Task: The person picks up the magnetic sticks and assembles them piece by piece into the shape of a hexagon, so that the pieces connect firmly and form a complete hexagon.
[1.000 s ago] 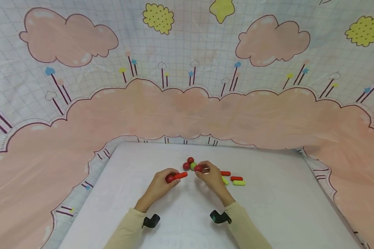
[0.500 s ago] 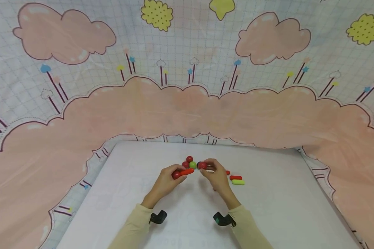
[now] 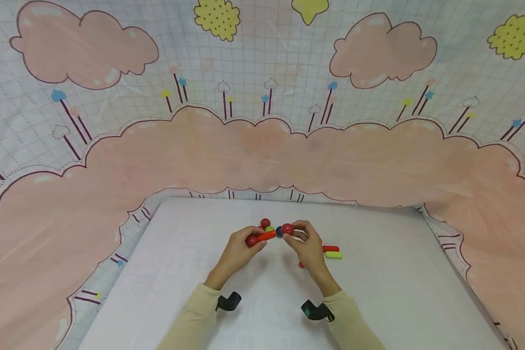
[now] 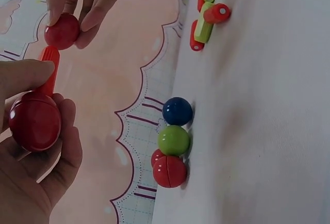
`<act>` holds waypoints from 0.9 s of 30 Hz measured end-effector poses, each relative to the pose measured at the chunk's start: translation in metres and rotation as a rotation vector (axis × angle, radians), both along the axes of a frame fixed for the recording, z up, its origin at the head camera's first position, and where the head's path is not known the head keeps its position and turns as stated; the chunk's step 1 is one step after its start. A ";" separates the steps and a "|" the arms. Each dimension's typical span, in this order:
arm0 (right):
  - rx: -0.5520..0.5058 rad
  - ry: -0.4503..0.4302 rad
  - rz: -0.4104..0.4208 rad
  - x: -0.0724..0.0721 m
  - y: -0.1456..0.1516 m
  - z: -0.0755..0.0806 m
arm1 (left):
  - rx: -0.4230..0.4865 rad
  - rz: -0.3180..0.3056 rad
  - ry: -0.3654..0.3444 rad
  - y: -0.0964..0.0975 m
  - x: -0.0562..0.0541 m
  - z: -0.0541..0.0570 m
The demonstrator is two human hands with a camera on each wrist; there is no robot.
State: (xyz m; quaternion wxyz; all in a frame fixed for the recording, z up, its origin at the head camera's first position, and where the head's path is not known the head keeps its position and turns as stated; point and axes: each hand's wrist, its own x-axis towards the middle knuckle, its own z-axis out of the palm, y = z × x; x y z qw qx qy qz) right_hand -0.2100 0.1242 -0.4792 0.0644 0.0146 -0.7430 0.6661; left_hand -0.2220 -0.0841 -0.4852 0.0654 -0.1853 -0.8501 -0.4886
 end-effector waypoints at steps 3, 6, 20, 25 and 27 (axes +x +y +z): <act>0.003 -0.016 0.005 0.001 0.000 0.000 | -0.003 0.000 0.001 0.002 0.000 0.001; 0.010 -0.022 0.015 0.002 0.000 0.001 | -0.008 -0.001 0.007 0.003 0.000 0.001; 0.051 -0.041 0.022 0.005 -0.005 -0.001 | -0.024 -0.039 -0.011 0.006 0.001 0.000; 0.037 -0.041 0.076 0.006 -0.009 -0.001 | -0.054 -0.057 -0.018 0.007 0.000 -0.001; 0.037 -0.028 0.106 0.006 -0.010 -0.002 | -0.057 -0.061 -0.018 0.008 0.000 -0.002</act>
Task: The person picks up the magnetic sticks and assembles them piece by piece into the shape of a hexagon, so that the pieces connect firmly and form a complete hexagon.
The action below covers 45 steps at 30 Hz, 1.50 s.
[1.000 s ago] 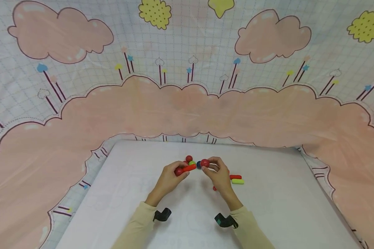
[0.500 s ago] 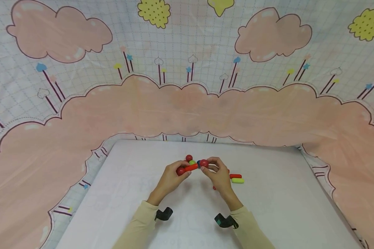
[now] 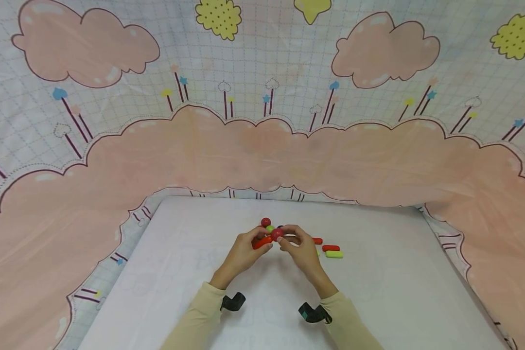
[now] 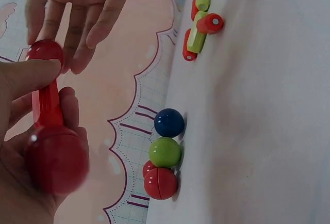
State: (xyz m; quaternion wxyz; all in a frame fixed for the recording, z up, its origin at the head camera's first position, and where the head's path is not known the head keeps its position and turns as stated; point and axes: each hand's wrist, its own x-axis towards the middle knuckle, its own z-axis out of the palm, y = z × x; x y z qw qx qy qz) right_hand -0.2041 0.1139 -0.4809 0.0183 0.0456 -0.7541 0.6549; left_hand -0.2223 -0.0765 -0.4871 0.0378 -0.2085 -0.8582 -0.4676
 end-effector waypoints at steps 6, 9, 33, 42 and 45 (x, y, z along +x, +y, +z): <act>0.030 0.018 0.021 0.000 -0.002 0.000 | 0.016 -0.004 -0.001 -0.001 0.000 -0.002; 0.039 0.017 0.013 0.000 -0.003 0.000 | 0.018 0.003 -0.020 -0.002 0.000 -0.003; 0.120 0.007 -0.022 -0.021 -0.005 -0.010 | 0.083 0.040 -0.157 -0.026 0.003 -0.013; 0.194 -0.004 -0.032 -0.024 0.003 -0.018 | 0.061 0.075 -0.125 -0.035 0.003 -0.018; 0.221 -0.018 -0.048 -0.022 0.008 -0.019 | 0.055 0.083 -0.138 -0.038 0.004 -0.019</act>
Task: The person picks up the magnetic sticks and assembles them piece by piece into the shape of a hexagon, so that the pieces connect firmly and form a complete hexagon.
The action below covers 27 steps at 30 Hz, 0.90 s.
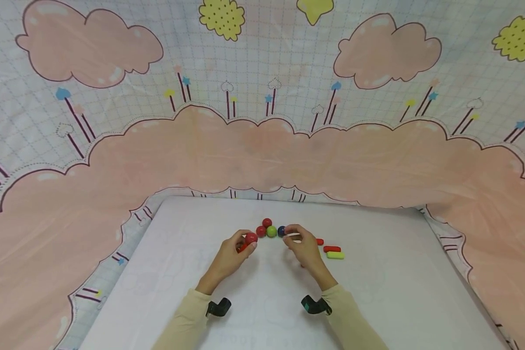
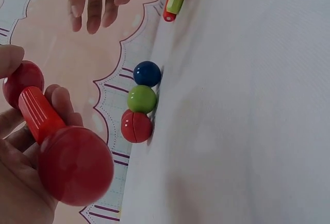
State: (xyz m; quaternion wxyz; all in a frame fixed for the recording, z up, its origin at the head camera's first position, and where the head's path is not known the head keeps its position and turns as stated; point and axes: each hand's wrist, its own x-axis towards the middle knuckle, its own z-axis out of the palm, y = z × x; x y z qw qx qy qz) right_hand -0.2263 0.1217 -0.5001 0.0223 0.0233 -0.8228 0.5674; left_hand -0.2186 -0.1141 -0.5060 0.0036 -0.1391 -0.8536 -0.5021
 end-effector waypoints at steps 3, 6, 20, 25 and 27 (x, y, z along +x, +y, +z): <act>0.037 -0.005 -0.017 0.002 0.005 -0.001 | -0.004 0.011 -0.015 -0.002 0.001 -0.001; 0.076 0.002 -0.032 0.004 0.011 -0.002 | -0.012 0.026 -0.024 -0.004 0.001 -0.002; 0.258 0.031 -0.041 0.018 0.040 -0.010 | -0.034 0.025 -0.007 -0.008 0.003 -0.005; 0.289 0.037 -0.010 0.022 0.050 -0.014 | -0.029 0.017 -0.011 -0.008 0.004 -0.006; 0.292 0.044 -0.006 0.023 0.054 -0.016 | -0.028 0.016 -0.009 -0.008 0.004 -0.006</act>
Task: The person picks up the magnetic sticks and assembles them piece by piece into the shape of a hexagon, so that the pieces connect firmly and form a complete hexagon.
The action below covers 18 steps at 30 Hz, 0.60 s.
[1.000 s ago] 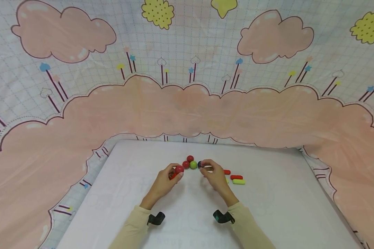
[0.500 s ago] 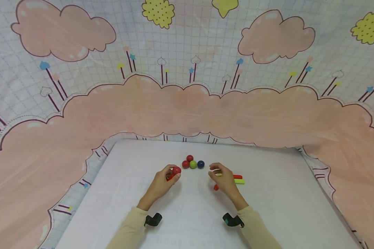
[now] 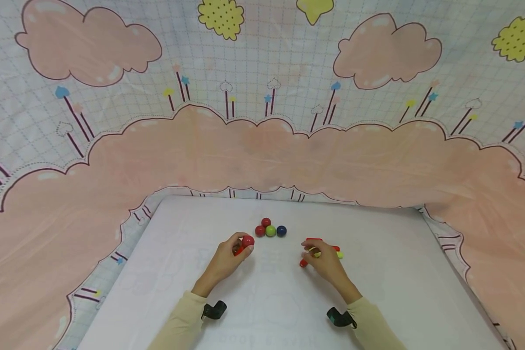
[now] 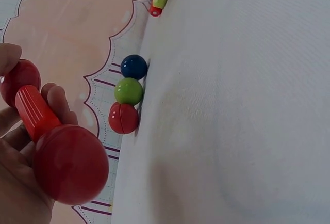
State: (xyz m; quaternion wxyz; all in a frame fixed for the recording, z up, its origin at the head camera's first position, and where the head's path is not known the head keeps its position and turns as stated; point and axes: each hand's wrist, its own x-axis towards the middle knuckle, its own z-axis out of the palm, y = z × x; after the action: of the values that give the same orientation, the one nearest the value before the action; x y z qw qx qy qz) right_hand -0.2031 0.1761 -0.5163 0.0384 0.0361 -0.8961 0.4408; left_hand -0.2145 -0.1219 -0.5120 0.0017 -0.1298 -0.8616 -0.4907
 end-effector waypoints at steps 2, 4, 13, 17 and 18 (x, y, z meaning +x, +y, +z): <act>0.013 0.006 -0.003 0.002 0.004 -0.003 | 0.001 -0.002 0.002 0.001 0.000 -0.001; 0.027 -0.002 -0.011 0.003 0.006 -0.005 | -0.002 0.000 0.007 0.001 -0.001 -0.002; 0.115 -0.082 -0.024 0.004 0.010 -0.011 | -0.014 0.004 0.006 0.002 -0.001 -0.003; 0.151 -0.102 -0.028 0.003 0.011 -0.011 | -0.023 0.001 0.004 0.002 -0.001 -0.004; 0.156 -0.107 -0.029 0.003 0.011 -0.011 | -0.026 0.000 0.001 0.002 -0.001 -0.004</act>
State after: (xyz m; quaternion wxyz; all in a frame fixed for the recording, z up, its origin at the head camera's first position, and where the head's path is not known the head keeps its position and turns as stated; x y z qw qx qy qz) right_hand -0.2005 0.1872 -0.5277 -0.0061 0.0025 -0.9289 0.3702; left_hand -0.2154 -0.1195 -0.5164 0.0007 -0.1301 -0.8678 -0.4796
